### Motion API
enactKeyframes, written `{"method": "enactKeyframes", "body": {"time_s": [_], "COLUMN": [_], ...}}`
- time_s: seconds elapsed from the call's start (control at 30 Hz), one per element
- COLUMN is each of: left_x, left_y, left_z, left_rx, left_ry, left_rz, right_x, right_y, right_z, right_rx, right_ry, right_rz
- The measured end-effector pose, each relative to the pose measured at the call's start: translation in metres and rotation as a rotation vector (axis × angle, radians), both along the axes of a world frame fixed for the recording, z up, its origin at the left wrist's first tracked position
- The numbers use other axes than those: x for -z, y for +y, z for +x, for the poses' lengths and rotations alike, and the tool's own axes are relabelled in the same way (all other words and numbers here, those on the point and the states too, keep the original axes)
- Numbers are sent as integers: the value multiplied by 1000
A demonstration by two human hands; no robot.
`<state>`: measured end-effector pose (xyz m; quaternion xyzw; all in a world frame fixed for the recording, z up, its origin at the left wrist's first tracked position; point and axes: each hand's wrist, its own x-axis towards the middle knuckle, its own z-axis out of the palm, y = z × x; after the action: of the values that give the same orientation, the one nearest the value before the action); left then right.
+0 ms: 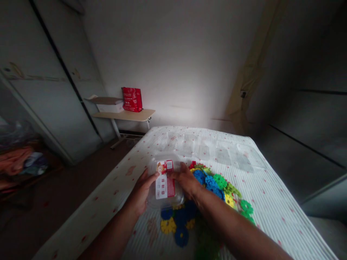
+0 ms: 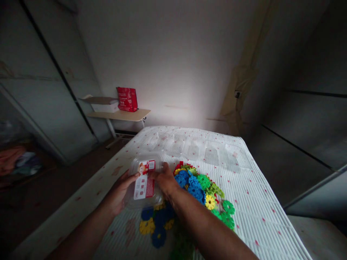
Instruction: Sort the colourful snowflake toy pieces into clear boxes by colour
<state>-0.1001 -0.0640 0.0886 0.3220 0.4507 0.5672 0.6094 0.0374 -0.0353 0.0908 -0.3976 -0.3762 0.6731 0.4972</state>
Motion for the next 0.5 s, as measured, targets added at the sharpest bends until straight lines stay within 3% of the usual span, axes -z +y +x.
{"method": "enactKeyframes", "body": {"time_s": [0.27, 0.4, 0.5], "left_x": [6, 11, 17], "left_y": [17, 26, 34], "left_z": [-34, -59, -79], "left_rx": [18, 46, 39], "left_ry": [71, 82, 101], "left_rz": [12, -44, -80], "right_x": [6, -3, -11], "right_y": [9, 4, -4], "right_z": [-20, -13, 1], "right_rx": [-43, 12, 0], "right_ry": [-122, -279, -298], "right_rz": [14, -6, 61]}}
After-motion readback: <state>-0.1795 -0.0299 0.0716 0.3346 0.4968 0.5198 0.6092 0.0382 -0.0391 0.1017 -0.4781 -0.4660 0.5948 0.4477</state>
